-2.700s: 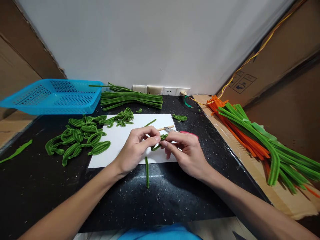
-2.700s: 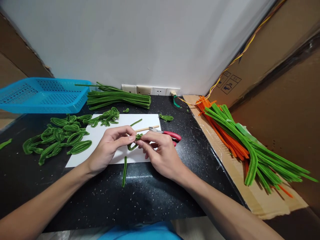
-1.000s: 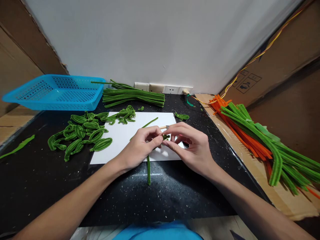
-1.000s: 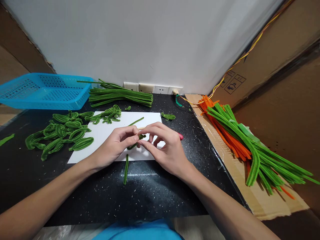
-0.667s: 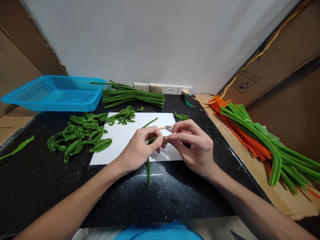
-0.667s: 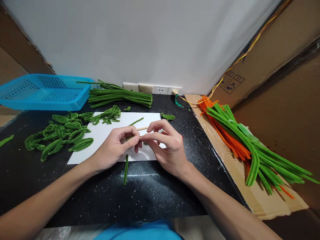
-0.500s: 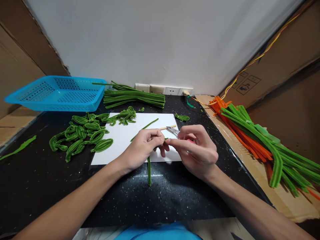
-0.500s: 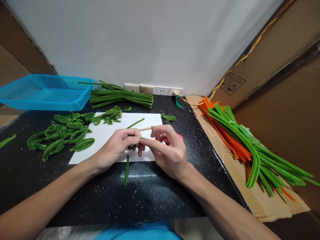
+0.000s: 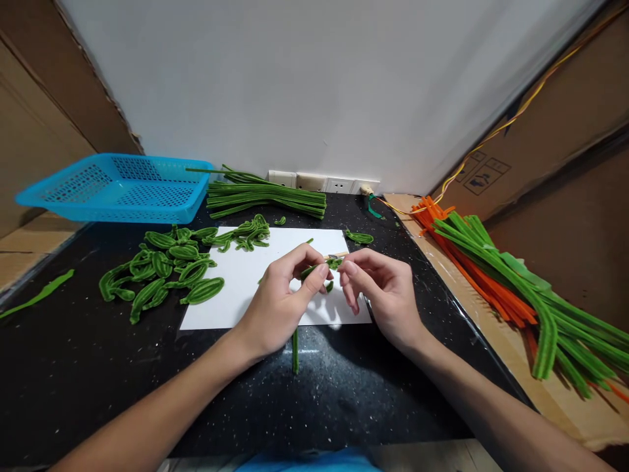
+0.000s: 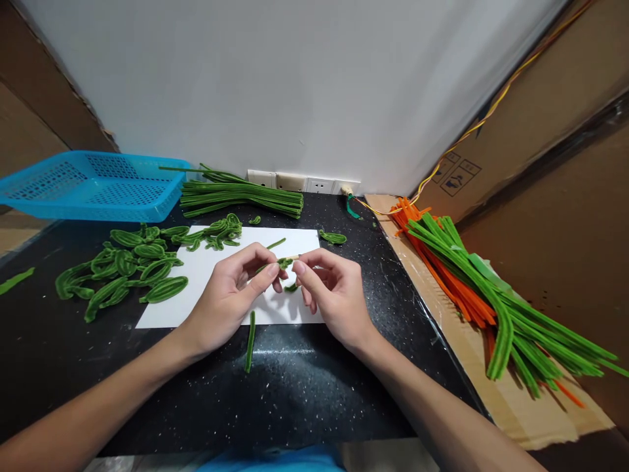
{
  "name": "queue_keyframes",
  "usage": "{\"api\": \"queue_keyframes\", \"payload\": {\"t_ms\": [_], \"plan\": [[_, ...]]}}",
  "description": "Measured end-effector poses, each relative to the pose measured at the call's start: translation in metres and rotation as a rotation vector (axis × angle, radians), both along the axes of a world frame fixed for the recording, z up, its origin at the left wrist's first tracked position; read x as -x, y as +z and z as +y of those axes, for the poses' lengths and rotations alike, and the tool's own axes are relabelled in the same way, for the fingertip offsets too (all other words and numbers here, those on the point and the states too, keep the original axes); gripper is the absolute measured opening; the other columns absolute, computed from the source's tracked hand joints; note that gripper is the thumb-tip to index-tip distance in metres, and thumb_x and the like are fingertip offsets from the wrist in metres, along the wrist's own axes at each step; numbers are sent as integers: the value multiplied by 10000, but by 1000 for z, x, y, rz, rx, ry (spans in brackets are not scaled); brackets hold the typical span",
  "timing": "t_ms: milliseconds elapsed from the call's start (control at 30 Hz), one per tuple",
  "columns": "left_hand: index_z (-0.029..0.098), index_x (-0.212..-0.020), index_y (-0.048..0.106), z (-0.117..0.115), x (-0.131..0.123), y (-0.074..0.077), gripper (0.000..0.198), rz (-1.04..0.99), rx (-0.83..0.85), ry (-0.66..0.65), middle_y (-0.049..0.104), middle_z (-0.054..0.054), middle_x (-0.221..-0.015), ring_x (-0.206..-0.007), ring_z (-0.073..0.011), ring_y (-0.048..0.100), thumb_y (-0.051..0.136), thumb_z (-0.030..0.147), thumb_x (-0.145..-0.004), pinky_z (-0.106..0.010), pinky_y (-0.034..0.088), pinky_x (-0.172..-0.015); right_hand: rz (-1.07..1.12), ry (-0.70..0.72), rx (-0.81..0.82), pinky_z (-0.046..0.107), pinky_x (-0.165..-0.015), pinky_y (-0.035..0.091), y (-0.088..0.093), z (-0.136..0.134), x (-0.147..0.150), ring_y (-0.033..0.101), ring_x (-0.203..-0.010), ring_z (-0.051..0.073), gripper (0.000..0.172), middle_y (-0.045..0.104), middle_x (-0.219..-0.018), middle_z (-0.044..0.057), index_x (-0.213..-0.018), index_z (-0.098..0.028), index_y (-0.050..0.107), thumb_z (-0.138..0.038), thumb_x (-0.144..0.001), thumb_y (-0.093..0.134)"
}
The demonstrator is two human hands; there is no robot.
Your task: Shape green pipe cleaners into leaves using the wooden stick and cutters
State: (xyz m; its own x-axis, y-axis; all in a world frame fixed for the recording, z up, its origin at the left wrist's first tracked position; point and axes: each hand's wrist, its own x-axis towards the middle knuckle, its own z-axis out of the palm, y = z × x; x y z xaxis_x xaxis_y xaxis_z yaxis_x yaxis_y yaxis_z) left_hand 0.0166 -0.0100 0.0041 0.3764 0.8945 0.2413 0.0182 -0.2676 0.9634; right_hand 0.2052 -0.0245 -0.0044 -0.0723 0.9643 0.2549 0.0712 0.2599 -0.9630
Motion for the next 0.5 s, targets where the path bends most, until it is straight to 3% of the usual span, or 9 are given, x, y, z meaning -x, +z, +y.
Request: {"api": "queue_keyframes", "payload": {"t_ms": [67,200,500], "plan": [[203,-936,638,0,0,0,145,75,-79,40,649,-9,-876,-874,-186,615,593,294,-1040,-327,468,-835,53,80,58,260,-453,434,1,2,2,521,-432,100,257,645,-637,-23,-907,-187,710,-438,-950,749],[198,-938,659,0,0,0,112,171,-186,62,674,-14,-919,-888,-183,605,599,235,-1026,-327,455,-848,76,52,69,247,-459,434,3,2,5,520,-412,99,249,601,-539,-49,-904,-184,726,-419,-900,808],[194,-888,604,-4,-2,3,205,203,-98,71,643,-3,-863,-813,-175,585,515,271,-1055,-326,427,-755,148,36,122,237,-405,473,0,2,8,555,-423,95,266,690,-656,-7,-851,-172,776,-377,-767,923]]}}
